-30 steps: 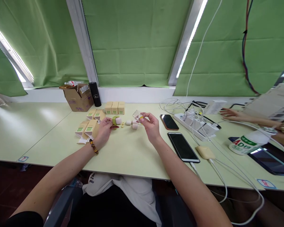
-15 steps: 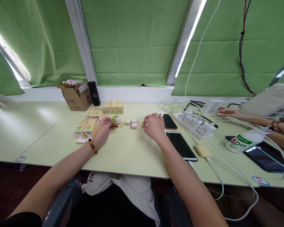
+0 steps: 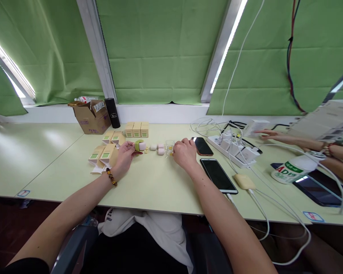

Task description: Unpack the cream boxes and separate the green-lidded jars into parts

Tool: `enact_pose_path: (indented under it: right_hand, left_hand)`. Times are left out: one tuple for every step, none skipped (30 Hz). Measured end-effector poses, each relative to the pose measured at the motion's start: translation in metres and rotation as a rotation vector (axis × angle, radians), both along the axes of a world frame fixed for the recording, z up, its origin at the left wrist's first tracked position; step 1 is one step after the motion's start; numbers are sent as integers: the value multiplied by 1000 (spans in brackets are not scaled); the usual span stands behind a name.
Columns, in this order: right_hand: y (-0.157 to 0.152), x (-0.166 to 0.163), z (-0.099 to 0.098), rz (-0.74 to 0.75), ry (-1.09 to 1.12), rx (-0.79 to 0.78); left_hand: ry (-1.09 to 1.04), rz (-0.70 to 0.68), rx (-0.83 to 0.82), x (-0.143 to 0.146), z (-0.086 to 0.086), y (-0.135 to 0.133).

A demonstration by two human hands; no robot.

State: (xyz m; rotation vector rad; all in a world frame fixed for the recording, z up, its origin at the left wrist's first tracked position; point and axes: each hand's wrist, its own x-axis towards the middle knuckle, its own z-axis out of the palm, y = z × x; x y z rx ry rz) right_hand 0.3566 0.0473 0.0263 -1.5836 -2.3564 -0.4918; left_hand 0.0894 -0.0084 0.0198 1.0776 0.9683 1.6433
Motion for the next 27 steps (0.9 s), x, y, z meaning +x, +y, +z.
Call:
enact_pose_path:
  right_hand:
    - [1,0,-1,4,8,5]
    - [2,0,-2,9,15,9]
    - [4,0,-2,14,23,12]
    - [5,0,-3,18,29,15]
    - [6,0,-4,21,35,17]
    - [7,-1,-4,20,39,18]
    - [8,-2,-5,18,44,16]
    - [9,-3,-6,16,49,13]
    - [9,-4,-7,15,56,9]
    - [10,-6,-8,14,64,5]
    - [10,-7,-8,12,72,4]
    - [10,-8,-8,9,82,6]
    - [9,-9,-6,4,92,14]
    - [8,-8,-4,-5,102,24]
    - [8,-7,-1,-15,114,34]
    - [7,-4,2,-32,128,38]
    - [5,-1,6,-56,142,31]
    - [4,3,10,-87,152,7]
    - [4,7,14,-129,158,-36]
    - [3,11,16,-167,153,-90]
    - [3,15,18,-195,142,-145]
    - [3,18,19,-217,130,-199]
    - [3,19,19,-228,117,-244]
    - [4,20,18,-231,109,-277]
    - [5,20,16,-230,107,-298]
    - [7,20,15,-223,110,-308]
    - [9,19,13,-218,117,-310]
  left_hand:
    - [-3,0,0,0,0,0]
    - [-7,0,-1,0,0,0]
    - [-10,0,-2,0,0,0]
    - [-12,1,-3,1,0,-1]
    - [-13,0,-4,1,0,-1]
    - [-12,-1,-4,1,0,-1]
    - [-10,-4,-3,1,0,-1]
    - [-9,-6,-1,1,0,-1]
    - [-8,-8,1,1,1,-1]
    - [-7,-9,2,0,1,-1]
    - [-7,-10,3,0,1,-1]
    - [-8,-9,3,0,1,-1]
    - [-10,-8,3,0,1,-1]
    - [-11,-7,3,0,1,-1]
    - [-12,-5,3,0,1,-1]
    - [-11,-4,3,0,1,-1]
    - [-11,-3,2,0,1,-1]
    - [-11,-3,2,0,1,-1]
    - [-12,-3,1,0,2,-2]
    - [-14,-3,0,0,2,-2]
    - [-15,-2,-2,0,2,-2]
    - [-15,-2,-3,0,2,-2]
    - [-14,-1,-3,0,2,-2]
    - [-11,-1,-3,0,2,-2]
    - [-8,-2,-2,0,2,-2]
    - [-5,-3,0,0,3,-3]
    - [-4,-4,1,0,3,-3]
